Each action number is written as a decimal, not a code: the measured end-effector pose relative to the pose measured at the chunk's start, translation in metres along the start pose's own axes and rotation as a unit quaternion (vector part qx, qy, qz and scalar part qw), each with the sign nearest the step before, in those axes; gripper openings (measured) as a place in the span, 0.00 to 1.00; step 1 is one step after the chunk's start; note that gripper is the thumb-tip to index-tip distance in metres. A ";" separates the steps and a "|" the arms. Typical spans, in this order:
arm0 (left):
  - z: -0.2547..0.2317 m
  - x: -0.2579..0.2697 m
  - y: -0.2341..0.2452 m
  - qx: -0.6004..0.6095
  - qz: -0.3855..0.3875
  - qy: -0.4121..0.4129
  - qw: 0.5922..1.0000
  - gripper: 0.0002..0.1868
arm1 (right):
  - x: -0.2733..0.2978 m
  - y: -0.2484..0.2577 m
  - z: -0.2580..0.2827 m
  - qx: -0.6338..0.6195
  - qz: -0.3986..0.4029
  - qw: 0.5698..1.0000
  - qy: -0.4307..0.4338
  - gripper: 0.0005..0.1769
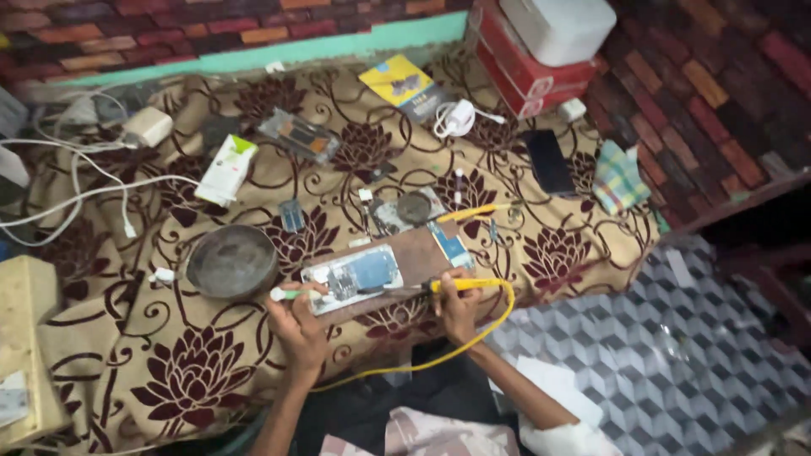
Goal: The person uses a soldering iron and a small tube to work on a disassembled mobile phone motherboard placed on a wooden board. They repeatedly apply the soldering iron to various points on the circuit board while holding the tube in the other hand.
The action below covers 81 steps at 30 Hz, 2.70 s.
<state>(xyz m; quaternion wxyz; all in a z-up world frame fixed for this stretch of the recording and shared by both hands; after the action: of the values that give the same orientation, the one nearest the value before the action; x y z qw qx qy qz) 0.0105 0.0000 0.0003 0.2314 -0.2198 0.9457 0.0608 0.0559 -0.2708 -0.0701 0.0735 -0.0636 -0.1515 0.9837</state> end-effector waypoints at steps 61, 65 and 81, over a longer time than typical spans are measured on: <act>-0.016 -0.004 -0.002 -0.007 0.035 -0.052 0.998 0.17 | 0.000 -0.124 0.158 0.226 0.138 0.943 0.199 0.20; -0.014 0.003 0.002 -0.023 0.037 -0.043 0.998 0.17 | 0.005 -0.123 0.156 0.245 0.111 0.934 0.234 0.19; -0.010 -0.001 -0.001 -0.026 0.038 -0.093 0.995 0.20 | 0.017 -0.122 0.153 0.244 0.090 0.939 0.227 0.20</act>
<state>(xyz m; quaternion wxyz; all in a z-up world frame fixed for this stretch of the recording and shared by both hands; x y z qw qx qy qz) 0.0074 -0.0026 0.0094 0.3104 -0.1829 0.9258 0.1146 0.0319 -0.1974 0.1106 0.0306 -0.2790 0.1198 0.9523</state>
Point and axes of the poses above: each hand's wrist, its own x-axis away from the middle knuckle, its own y-axis out of the back of the hand, z = x × y, the point moved 2 cm from there along -x, towards the middle knuckle, and after that the axes turned 6 degrees about -y, right-handed, at the moved point
